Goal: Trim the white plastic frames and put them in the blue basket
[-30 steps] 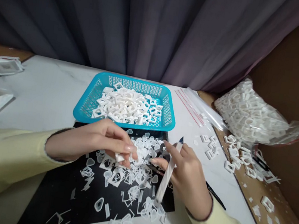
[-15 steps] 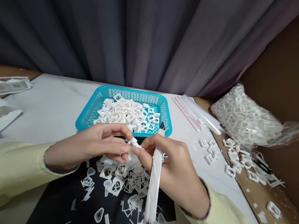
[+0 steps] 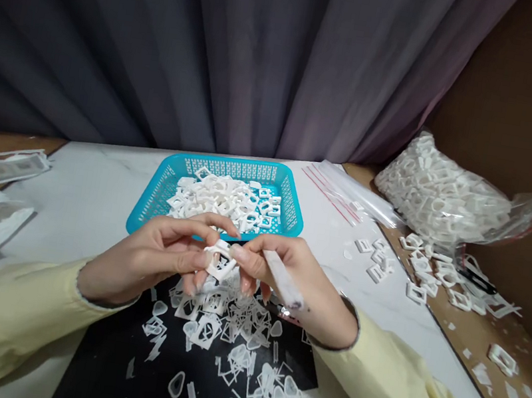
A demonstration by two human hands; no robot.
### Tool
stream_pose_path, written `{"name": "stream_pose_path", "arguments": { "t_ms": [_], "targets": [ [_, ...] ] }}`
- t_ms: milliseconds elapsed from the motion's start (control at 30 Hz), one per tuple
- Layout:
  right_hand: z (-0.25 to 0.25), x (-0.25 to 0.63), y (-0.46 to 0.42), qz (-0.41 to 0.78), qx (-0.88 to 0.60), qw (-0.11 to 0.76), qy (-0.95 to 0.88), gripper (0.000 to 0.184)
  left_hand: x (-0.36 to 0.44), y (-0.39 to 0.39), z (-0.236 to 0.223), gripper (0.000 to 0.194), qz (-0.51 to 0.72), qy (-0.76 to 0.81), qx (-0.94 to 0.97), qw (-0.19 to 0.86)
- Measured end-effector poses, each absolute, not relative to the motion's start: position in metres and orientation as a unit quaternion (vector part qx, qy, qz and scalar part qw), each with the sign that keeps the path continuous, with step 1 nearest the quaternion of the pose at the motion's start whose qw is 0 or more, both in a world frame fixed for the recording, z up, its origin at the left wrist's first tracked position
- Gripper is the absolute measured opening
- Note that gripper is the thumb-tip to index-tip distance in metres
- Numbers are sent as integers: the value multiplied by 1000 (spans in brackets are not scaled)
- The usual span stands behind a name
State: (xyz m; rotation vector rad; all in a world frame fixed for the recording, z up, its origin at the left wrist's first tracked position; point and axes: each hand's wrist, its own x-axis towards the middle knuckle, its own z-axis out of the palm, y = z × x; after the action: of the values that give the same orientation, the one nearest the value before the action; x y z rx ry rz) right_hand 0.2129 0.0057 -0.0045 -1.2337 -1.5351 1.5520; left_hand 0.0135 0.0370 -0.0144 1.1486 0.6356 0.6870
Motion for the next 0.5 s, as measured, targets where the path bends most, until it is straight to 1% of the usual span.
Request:
{"name": "stream_pose_path", "arguments": {
  "t_ms": [133,267,367,500],
  "targets": [
    [-17,212,9,645,-421,297,-564,33,12,37,-16,2,302,261,496,771],
    [-26,206,10,670,-406,282,-553,40,10,38,-20,8,307,251,452,799],
    [-29,201,10,693,-395,262,-544,47,11,39,-21,6,324,238,428,809],
    [-31,200,10,703,-395,247,-537,49,13,41,-23,4,340,230,394,822]
  ]
}}
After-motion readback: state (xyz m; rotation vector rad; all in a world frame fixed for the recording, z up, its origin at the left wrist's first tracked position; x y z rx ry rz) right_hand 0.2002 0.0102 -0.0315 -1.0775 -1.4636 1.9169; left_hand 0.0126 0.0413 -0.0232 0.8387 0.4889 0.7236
